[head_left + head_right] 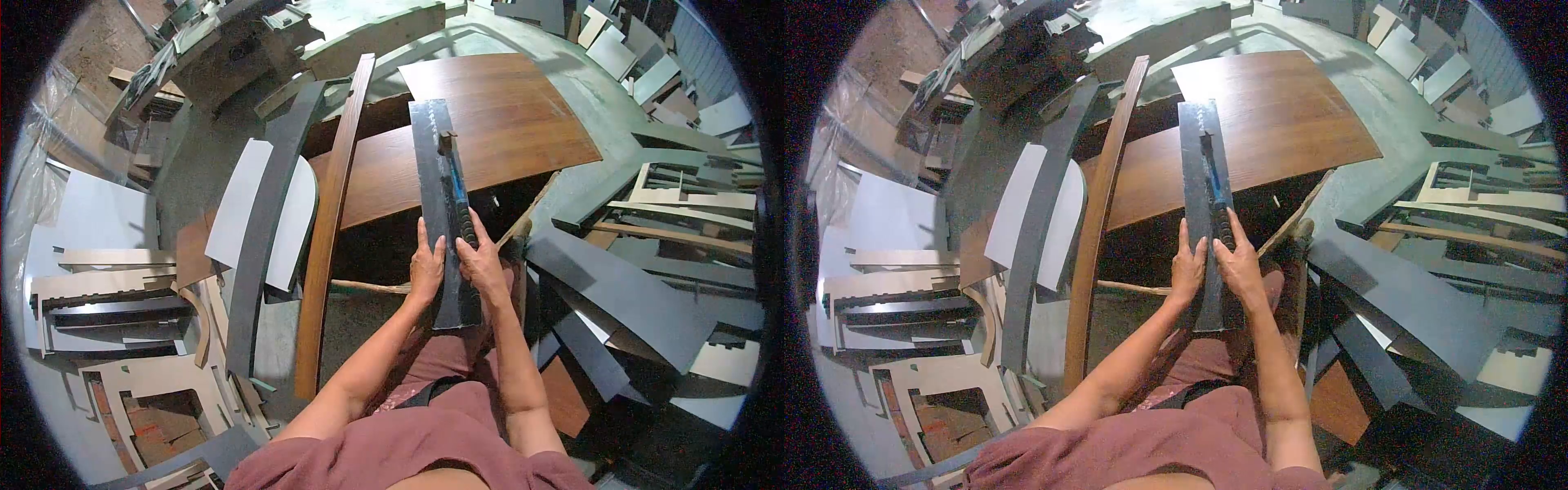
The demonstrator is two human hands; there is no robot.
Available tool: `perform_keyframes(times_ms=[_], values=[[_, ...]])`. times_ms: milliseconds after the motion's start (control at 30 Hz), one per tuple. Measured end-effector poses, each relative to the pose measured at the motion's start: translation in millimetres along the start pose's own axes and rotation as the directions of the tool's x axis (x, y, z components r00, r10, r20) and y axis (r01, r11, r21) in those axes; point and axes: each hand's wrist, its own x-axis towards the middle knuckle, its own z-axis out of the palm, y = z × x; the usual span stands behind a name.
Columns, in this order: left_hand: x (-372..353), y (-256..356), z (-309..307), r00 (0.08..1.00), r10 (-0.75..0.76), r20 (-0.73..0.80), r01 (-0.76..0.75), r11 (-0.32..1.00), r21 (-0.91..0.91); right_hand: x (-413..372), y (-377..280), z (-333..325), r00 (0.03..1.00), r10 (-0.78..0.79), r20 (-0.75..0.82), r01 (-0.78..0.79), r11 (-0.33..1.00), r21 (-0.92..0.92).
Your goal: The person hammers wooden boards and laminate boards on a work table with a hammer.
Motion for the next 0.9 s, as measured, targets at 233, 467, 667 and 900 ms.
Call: perform_keyframes(times_ms=[233, 467, 667, 900], values=[[-2, -1, -2, 1.0, -0.002, 0.019, 0.003, 0.999, -0.033, 7, 12, 16, 0.996, -0.041, 0.081, 0.041, 0.999, 0.009], [2, -2, -1, 0.999, 0.022, 0.025, -0.022, 1.0, -0.017, -6, 8, 14, 0.997, -0.034, 0.072, 0.025, 0.992, 0.127], [9, 6, 13, 0.998, 0.014, 0.061, -0.01, 0.998, -0.068, -38, -20, -16, 0.994, 0.105, -0.039, -0.1, 0.989, 0.111], [37, 21, 39, 0.996, 0.089, 0.023, -0.088, 0.995, -0.039, -62, -19, -49, 0.991, 0.071, -0.113, -0.043, 0.971, 0.234]])
